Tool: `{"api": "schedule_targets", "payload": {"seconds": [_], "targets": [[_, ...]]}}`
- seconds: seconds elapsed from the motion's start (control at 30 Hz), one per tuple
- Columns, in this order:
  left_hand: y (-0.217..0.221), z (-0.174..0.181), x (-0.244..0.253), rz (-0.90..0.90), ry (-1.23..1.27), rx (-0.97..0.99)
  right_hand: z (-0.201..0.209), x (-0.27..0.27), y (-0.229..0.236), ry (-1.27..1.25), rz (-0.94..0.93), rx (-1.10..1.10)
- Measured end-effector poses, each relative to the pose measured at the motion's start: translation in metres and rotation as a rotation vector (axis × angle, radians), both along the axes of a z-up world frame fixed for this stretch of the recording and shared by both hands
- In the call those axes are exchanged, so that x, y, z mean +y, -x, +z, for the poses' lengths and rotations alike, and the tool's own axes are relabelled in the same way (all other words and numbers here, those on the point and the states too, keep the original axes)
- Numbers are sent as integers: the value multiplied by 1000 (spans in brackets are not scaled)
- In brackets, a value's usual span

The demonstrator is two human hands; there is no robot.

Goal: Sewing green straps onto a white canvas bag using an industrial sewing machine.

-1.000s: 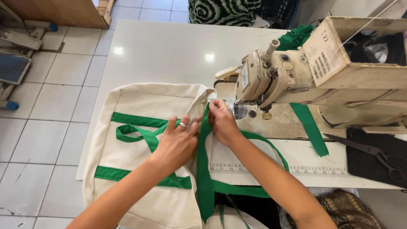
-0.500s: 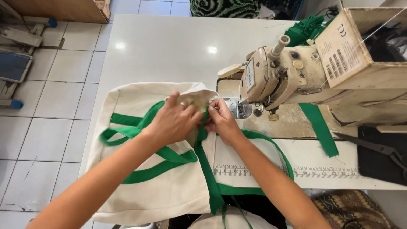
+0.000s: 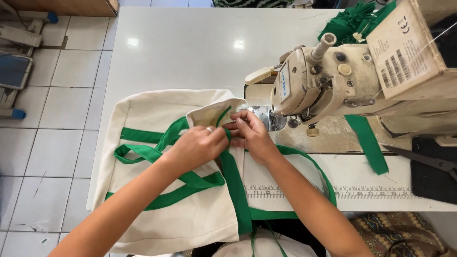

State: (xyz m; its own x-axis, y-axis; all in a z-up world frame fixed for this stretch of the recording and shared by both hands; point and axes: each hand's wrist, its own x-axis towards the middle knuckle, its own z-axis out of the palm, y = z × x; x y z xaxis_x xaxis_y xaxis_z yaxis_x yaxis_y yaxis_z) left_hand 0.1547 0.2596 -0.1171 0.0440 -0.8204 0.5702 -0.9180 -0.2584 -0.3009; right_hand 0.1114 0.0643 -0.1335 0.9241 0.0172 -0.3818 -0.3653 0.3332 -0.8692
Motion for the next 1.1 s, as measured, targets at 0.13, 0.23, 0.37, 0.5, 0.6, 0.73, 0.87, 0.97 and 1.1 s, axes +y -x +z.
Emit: {"api": "schedule_targets", "payload": {"seconds": [0.13, 0.23, 0.37, 0.5, 0.6, 0.73, 0.87, 0.97, 1.1], "targets": [[-1, -13, -5, 279, -32, 3, 23, -9, 15, 316, -47, -248], [1, -28, -6, 337, -103, 31, 37, -23, 19, 760, 5, -443], [11, 5, -2, 345, -251, 135, 41, -28, 23, 1072, 219, -618], [-8, -17, 2, 312, -315, 248, 36, -30, 23, 1189, 340, -749], [-18, -10, 3, 181, -337, 576, 25, -29, 22, 1293, 361, -868], [-15, -13, 0, 232, -325, 460, 16, -26, 21, 1476, 320, -990], [-18, 1, 6, 196, -243, 622, 5, -28, 16, 1631, 301, -1156], [-17, -12, 5, 193, -147, 599, 8, -28, 13, 1658, 333, -1180], [-16, -17, 7, 144, -121, 601, 4, -30, 12, 1699, 345, -1203]]}}
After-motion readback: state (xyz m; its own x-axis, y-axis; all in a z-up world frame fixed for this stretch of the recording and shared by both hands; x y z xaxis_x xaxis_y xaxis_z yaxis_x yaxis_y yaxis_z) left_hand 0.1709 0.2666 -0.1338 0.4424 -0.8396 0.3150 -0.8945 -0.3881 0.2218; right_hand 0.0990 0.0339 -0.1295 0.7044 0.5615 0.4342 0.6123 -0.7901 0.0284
